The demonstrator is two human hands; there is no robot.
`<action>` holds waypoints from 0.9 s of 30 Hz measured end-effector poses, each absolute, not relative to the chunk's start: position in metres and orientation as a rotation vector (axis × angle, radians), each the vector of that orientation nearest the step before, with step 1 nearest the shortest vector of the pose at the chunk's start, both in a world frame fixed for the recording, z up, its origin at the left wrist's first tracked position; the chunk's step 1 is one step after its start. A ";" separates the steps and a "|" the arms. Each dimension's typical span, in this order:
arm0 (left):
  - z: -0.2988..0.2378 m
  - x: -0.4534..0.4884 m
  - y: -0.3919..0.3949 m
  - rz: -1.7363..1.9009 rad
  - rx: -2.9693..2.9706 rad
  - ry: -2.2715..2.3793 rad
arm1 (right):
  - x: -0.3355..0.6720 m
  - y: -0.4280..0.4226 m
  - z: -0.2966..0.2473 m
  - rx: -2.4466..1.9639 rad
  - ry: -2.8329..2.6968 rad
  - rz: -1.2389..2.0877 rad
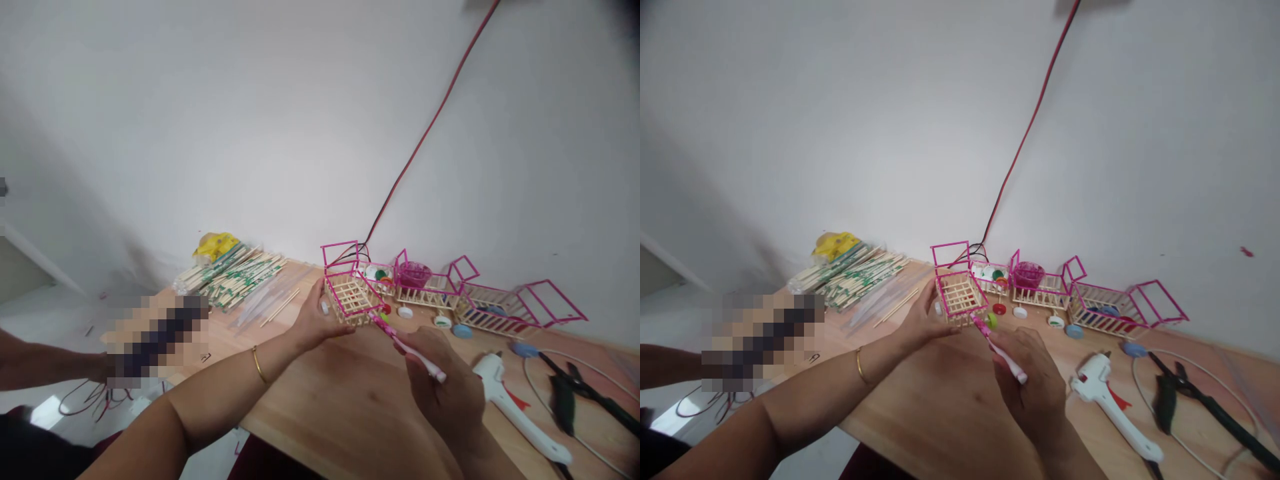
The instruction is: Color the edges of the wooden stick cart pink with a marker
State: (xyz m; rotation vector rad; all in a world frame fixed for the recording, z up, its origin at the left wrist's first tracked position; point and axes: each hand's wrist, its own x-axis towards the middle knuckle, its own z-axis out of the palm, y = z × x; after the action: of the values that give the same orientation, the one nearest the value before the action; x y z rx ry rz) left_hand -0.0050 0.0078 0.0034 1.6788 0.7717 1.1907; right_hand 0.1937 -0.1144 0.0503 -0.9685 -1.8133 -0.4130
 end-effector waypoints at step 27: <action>0.003 -0.007 0.005 1.353 2.300 0.734 | 0.191 -0.115 0.051 -0.980 -1.805 -0.333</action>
State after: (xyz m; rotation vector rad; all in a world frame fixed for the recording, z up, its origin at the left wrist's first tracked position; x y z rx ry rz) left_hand -0.0068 0.0048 0.0028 2.2995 0.7345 1.3530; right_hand 0.1911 -0.1155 0.0508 -0.9799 -1.8048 -0.3333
